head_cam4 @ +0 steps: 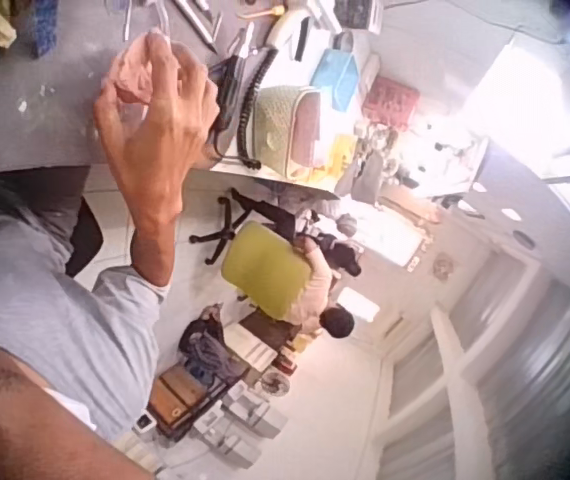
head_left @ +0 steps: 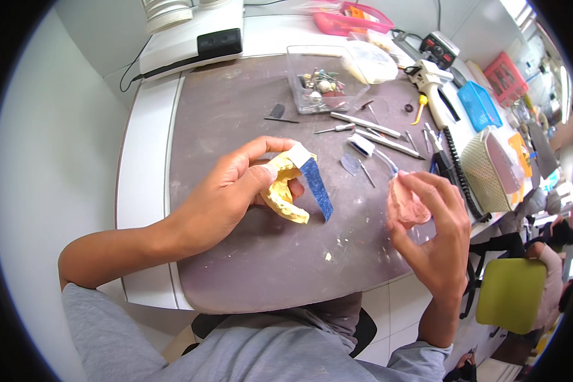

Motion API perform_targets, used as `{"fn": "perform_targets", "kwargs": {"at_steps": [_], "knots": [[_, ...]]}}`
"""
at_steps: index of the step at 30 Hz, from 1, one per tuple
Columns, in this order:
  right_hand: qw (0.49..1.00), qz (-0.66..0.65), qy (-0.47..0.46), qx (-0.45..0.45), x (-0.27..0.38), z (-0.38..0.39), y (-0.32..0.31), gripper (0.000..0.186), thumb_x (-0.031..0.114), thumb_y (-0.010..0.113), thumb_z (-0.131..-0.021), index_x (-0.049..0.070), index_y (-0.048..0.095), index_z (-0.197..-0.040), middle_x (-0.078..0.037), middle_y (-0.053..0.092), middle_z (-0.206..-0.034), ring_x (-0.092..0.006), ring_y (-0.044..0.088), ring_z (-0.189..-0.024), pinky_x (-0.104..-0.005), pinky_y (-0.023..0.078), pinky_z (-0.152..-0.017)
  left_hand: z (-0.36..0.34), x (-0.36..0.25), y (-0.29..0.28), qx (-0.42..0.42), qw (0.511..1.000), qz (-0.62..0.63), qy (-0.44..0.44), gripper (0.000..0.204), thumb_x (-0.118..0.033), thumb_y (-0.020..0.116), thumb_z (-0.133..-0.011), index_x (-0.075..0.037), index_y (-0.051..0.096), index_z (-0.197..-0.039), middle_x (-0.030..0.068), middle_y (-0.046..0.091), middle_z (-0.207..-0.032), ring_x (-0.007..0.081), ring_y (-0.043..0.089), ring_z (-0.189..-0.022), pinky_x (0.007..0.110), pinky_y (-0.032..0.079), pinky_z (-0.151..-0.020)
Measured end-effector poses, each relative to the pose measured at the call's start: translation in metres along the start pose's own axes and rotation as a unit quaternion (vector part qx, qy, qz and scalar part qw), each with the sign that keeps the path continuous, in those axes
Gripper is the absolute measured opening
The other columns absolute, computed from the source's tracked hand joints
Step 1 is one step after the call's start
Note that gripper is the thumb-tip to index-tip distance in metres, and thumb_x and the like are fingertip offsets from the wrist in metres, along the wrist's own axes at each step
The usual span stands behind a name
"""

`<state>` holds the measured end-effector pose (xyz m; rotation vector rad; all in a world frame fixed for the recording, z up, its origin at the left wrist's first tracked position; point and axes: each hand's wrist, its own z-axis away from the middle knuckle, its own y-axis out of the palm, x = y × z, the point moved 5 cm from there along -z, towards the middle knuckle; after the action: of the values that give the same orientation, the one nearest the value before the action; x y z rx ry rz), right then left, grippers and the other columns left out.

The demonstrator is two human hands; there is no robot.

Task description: The person fits a dental crown onto a plaster mold and uses a rotary tool to polish and shape the surface.

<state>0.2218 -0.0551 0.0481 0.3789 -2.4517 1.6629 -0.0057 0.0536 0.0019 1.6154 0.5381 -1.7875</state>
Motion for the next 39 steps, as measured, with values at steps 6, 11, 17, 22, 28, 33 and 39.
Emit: {"fn": "perform_targets", "kwargs": {"at_steps": [6,11,17,22,28,33,39], "knots": [[0.998,0.045,-0.029,-0.022,0.013,-0.002,0.006,0.058,0.022,0.085,-0.063,0.006,0.066,-0.116,-0.012,0.063,-0.116,-0.0279,0.059,-0.106,-0.0411,0.043,-0.094,0.012,-0.01,-0.015,-0.041,0.996,-0.045,0.06,0.052,-0.019,0.042,-0.096,0.0,0.038,-0.145,0.0141,0.054,-0.128,0.0189,0.06,-0.111,0.035,0.048,-0.101],[0.99,-0.042,-0.131,-0.005,0.059,-0.016,0.025,0.054,0.034,0.088,-0.066,0.003,0.063,-0.102,-0.01,0.068,-0.105,-0.0312,0.061,-0.108,-0.0454,0.041,-0.099,0.022,-0.01,-0.018,-0.051,0.994,-0.035,0.093,0.055,-0.022,0.044,-0.095,0.002,0.037,-0.145,0.0146,0.055,-0.128,0.0197,0.062,-0.108,0.035,0.05,-0.099],[0.989,-0.008,-0.143,0.031,0.067,-0.032,0.06,0.029,0.014,0.075,-0.077,0.005,0.056,-0.098,-0.01,0.063,-0.087,-0.0271,0.063,-0.093,-0.0446,0.04,-0.101,0.03,-0.021,-0.017,-0.089,0.988,-0.059,0.11,0.058,-0.027,0.046,-0.094,0.002,0.039,-0.144,0.0141,0.057,-0.124,0.019,0.063,-0.103,0.036,0.052,-0.095],[0.995,0.013,-0.094,-0.031,0.049,-0.026,0.039,0.036,0.017,0.079,-0.076,0.006,0.058,-0.104,-0.007,0.066,-0.09,-0.0281,0.063,-0.091,-0.0418,0.041,-0.1,0.038,-0.023,-0.022,-0.141,0.982,-0.062,0.105,0.055,-0.032,0.044,-0.096,0.003,0.048,-0.139,0.0119,0.06,-0.121,0.0162,0.063,-0.094,0.032,0.056,-0.085],[0.982,-0.162,-0.092,-0.032,0.04,0.024,-0.022,0.025,0.019,0.082,-0.078,0.004,0.067,-0.092,-0.008,0.068,-0.086,-0.0231,0.067,-0.076,-0.0336,0.052,-0.067,0.029,-0.015,-0.006,-0.079,0.957,-0.256,0.113,0.036,-0.013,0.043,-0.098,0.003,0.059,-0.126,0.014,0.067,-0.111,0.0185,0.065,-0.097,0.031,0.051,-0.087],[0.983,-0.01,0.118,-0.141,-0.052,0.019,-0.033,0.023,0.017,0.077,-0.082,0.003,0.068,-0.097,-0.012,0.067,-0.09,-0.0263,0.068,-0.081,-0.0359,0.054,-0.071,0.018,-0.016,-0.003,-0.09,0.901,-0.407,0.121,0.027,-0.006,0.051,-0.093,0.002,0.064,-0.115,0.0169,0.067,-0.096,0.0235,0.064,-0.088,0.033,0.051,-0.079],[0.989,0.043,0.127,-0.068,-0.106,-0.007,-0.008,0.033,0.023,0.071,-0.088,0.003,0.064,-0.113,-0.016,0.067,-0.101,-0.0324,0.067,-0.089,-0.0429,0.051,-0.083,0.026,-0.028,-0.003,-0.161,0.864,-0.443,0.178,0.025,-0.003,0.055,-0.088,0.0,0.067,-0.11,0.0123,0.069,-0.099,0.021,0.063,-0.087,0.031,0.049,-0.078]]}}
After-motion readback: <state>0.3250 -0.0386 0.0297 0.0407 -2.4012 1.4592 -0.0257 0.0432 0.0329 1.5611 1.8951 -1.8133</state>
